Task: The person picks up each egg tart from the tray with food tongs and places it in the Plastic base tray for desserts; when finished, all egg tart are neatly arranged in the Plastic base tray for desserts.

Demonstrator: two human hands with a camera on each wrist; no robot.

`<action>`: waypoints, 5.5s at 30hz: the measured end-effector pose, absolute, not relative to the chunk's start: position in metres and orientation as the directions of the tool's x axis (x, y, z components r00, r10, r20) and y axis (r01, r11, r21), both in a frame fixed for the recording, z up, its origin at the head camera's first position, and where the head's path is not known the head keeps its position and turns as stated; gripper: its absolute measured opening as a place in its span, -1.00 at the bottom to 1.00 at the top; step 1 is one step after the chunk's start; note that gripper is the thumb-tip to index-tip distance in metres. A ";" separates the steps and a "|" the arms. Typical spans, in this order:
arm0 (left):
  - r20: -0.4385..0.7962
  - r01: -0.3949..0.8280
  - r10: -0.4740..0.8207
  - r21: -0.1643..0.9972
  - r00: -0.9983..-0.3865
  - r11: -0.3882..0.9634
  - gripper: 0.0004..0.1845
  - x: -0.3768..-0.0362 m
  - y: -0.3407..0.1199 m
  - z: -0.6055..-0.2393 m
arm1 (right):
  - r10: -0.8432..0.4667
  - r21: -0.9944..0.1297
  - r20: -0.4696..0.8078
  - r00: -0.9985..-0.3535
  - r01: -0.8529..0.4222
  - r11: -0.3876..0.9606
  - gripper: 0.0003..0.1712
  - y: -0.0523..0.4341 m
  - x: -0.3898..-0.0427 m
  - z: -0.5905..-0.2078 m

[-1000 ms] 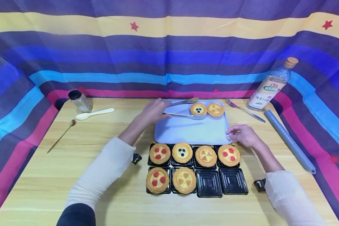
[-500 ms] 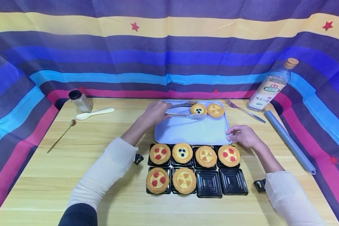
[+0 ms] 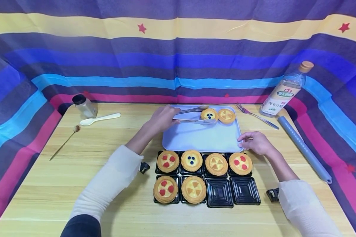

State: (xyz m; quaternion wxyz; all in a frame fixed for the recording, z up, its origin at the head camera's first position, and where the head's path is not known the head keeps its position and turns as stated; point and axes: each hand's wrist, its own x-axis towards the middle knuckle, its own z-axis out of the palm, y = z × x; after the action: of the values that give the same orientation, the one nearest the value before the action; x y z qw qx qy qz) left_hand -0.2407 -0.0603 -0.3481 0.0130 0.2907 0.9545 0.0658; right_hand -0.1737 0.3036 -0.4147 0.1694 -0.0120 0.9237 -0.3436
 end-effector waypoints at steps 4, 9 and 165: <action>0.030 0.569 0.571 0.134 -0.821 0.811 -0.61 -0.238 -0.063 -0.345 | -0.139 -0.645 -0.307 -0.942 0.098 0.758 -0.71 0.303 -0.173 -0.414; 0.062 0.599 0.597 0.140 -0.800 0.788 -0.62 -0.232 -0.068 -0.342 | -0.142 -0.643 -0.307 -0.941 0.095 0.760 -0.70 0.303 -0.173 -0.413; -0.035 0.587 0.593 0.116 -0.804 0.802 -0.48 -0.230 -0.010 -0.311 | -0.152 -0.676 -0.291 -0.945 0.090 0.731 -0.68 0.303 -0.168 -0.415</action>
State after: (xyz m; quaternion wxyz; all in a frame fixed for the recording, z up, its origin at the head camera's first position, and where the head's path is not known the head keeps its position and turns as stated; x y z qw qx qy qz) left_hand -0.2297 -0.0097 -0.3112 0.0348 0.3110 0.9485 0.0497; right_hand -0.1682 0.3034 -0.4149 0.1654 -0.0168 0.9155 -0.3663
